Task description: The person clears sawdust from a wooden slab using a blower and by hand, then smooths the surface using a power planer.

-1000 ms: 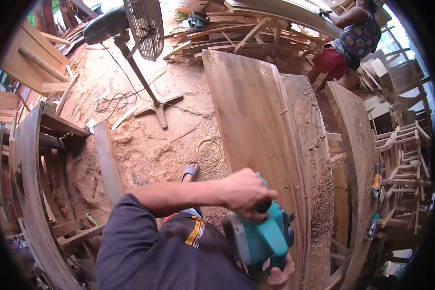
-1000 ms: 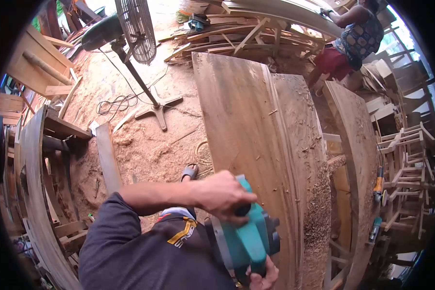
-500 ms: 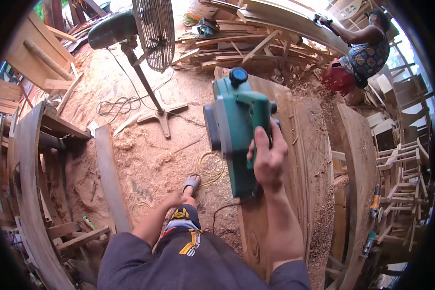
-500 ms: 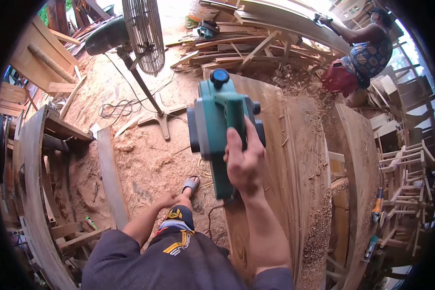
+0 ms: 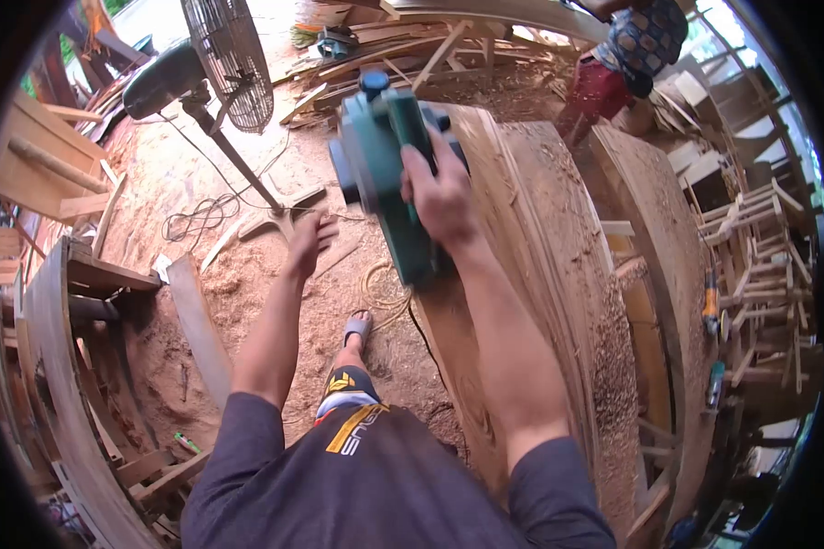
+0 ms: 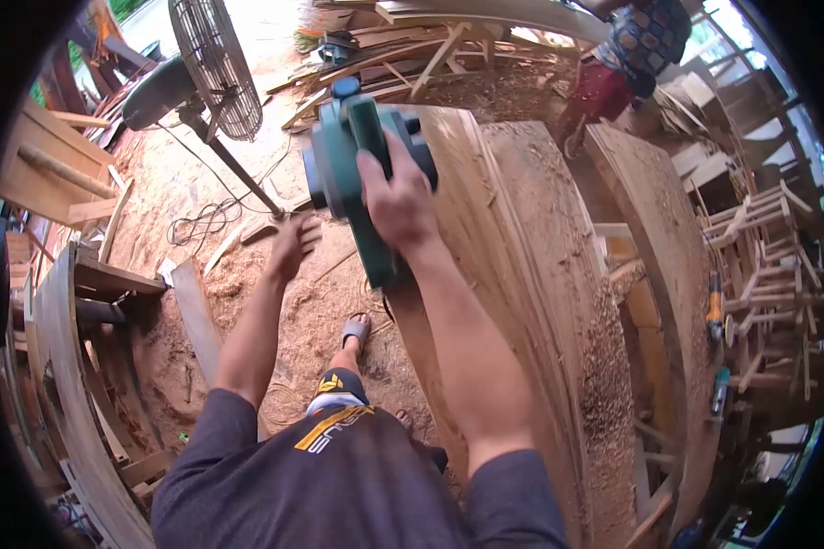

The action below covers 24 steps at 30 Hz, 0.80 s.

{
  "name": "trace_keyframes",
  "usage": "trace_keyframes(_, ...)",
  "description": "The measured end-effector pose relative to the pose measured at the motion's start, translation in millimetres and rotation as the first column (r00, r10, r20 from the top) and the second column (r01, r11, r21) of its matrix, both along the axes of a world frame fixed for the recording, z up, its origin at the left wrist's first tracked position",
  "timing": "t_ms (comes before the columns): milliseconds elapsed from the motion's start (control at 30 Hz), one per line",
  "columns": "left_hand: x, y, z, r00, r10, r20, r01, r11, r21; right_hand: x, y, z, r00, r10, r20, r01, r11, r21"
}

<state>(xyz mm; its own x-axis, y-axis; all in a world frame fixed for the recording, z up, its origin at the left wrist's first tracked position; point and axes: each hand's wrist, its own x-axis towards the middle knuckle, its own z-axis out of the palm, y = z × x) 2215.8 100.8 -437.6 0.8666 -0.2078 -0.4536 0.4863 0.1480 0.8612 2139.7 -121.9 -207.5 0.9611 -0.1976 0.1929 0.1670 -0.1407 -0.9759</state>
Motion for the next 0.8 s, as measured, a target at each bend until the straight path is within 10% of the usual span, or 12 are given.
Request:
trace_keyframes(267, -7, -82, 93, 0.972, -0.194, 0.131, 0.199, 0.98, -0.028, -456, -23, 4, 0.903, -0.219, -0.37, 0.208, 0.976, -0.07)
trace_keyframes(433, -2, -83, 90, 0.978, -0.169, 0.12, 0.176, 0.983, -0.056, -595, -33, 0, 0.919, -0.278, -0.28, 0.188, 0.932, -0.309)
trace_keyframes(633, -13, -78, 46, 0.984, -0.129, 0.122, 0.134, 0.99, -0.031, -477, -31, 1, 0.944, -0.232, -0.235, 0.156, 0.94, -0.303)
trace_keyframes(800, -112, -19, -98, 0.955, -0.295, 0.034, 0.243, 0.843, 0.48, -304, -18, 10, 0.967, -0.195, -0.164, 0.155, 0.961, -0.227)
